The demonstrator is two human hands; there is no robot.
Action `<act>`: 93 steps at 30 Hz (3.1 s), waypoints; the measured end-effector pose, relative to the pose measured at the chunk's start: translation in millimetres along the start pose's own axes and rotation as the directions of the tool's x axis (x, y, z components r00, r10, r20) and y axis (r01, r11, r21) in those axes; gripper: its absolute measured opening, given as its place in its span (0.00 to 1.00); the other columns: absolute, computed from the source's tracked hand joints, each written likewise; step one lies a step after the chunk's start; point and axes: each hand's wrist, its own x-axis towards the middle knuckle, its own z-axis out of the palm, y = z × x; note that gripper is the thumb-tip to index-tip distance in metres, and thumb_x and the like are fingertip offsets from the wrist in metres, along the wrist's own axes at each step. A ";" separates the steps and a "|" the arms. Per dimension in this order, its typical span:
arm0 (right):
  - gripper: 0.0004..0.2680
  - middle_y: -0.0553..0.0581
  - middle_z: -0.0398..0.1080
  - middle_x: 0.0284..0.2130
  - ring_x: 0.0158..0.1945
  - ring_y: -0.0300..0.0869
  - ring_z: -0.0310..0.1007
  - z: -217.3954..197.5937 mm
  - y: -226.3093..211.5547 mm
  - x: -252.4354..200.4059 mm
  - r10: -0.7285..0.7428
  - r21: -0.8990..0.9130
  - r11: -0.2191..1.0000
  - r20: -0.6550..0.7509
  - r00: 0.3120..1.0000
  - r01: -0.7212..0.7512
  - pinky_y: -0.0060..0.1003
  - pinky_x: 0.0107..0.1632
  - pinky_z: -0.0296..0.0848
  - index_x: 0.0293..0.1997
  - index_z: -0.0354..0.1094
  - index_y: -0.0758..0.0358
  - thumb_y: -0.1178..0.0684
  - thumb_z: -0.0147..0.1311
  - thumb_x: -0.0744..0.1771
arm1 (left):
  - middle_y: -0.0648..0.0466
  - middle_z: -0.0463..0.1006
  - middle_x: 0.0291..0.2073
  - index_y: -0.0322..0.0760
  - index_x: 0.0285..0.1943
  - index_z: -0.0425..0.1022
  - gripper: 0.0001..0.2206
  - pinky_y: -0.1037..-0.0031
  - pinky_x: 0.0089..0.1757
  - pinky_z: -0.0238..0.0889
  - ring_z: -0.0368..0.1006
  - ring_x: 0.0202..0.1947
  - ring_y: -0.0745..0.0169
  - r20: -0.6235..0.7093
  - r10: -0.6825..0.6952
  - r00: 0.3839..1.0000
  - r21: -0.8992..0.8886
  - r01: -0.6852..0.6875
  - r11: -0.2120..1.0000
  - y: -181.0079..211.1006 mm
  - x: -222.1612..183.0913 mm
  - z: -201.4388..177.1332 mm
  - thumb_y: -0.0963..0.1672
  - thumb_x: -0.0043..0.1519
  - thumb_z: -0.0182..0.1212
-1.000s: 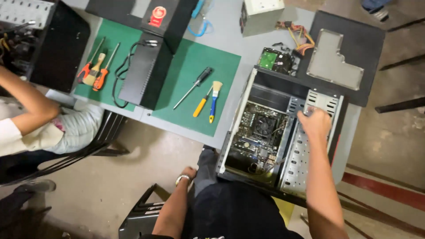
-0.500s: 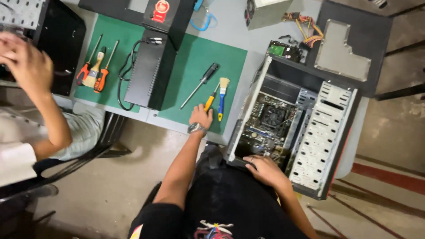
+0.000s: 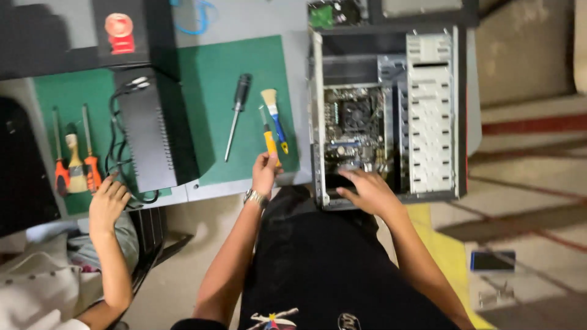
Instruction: Removing the power supply and other internal hardware from a desktop computer chassis using a screwdriver.
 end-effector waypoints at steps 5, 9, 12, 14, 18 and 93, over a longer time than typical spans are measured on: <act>0.28 0.64 0.67 0.63 0.67 0.61 0.64 10.5 -22.4 10.5 -0.032 0.334 0.940 -0.115 0.993 0.069 0.60 0.66 0.62 0.77 0.48 0.49 0.36 0.51 0.68 | 0.49 0.75 0.26 0.34 0.43 0.74 0.03 0.75 0.35 0.70 0.75 0.30 0.60 0.335 0.260 0.905 0.067 -0.299 0.952 74.7 -82.9 17.1 0.40 0.65 0.62; 0.15 0.68 0.73 0.53 0.59 0.59 0.72 42.5 -22.9 28.2 -0.094 0.648 0.702 -0.329 0.940 0.297 0.52 0.63 0.67 0.60 0.66 0.65 0.49 0.57 0.69 | 0.55 0.78 0.37 0.42 0.52 0.80 0.14 0.75 0.40 0.73 0.74 0.38 0.69 0.534 0.247 0.809 0.086 -0.342 0.936 70.6 -101.2 29.6 0.45 0.58 0.75; 0.09 0.61 0.75 0.48 0.58 0.55 0.72 60.0 -20.2 40.4 -0.083 0.529 0.763 -0.488 0.869 0.371 0.48 0.63 0.67 0.47 0.79 0.61 0.48 0.58 0.70 | 0.54 0.80 0.37 0.43 0.51 0.82 0.14 0.76 0.40 0.72 0.74 0.37 0.69 0.539 0.286 0.792 0.120 -0.409 0.905 76.2 -99.8 29.9 0.46 0.58 0.75; 0.09 0.59 0.74 0.46 0.58 0.53 0.72 69.6 -25.7 44.6 -0.065 0.466 0.804 -0.549 0.833 0.369 0.45 0.63 0.67 0.46 0.80 0.57 0.46 0.59 0.69 | 0.53 0.82 0.37 0.42 0.50 0.83 0.14 0.74 0.41 0.73 0.75 0.38 0.67 0.525 0.299 0.797 0.143 -0.429 0.892 79.3 -102.2 25.4 0.47 0.58 0.75; 0.11 0.66 0.65 0.54 0.69 0.65 0.54 63.0 -57.5 44.0 -0.176 0.002 0.963 -0.755 0.632 0.271 0.58 0.70 0.50 0.44 0.76 0.63 0.45 0.58 0.70 | 0.49 0.83 0.37 0.38 0.50 0.82 0.14 0.68 0.41 0.74 0.78 0.37 0.61 0.519 0.282 0.807 0.145 -0.408 0.901 95.0 -107.7 13.8 0.45 0.58 0.74; 0.05 0.63 0.78 0.30 0.36 0.58 0.80 72.5 63.5 -0.1 0.158 0.343 0.905 -0.821 0.548 0.253 0.42 0.41 0.76 0.47 0.78 0.62 0.56 0.64 0.68 | 0.47 0.64 0.63 0.43 0.72 0.58 0.26 0.47 0.59 0.49 0.61 0.62 0.47 -0.053 0.194 0.980 0.996 0.038 0.077 -142.9 -209.1 -474.5 0.53 0.66 0.48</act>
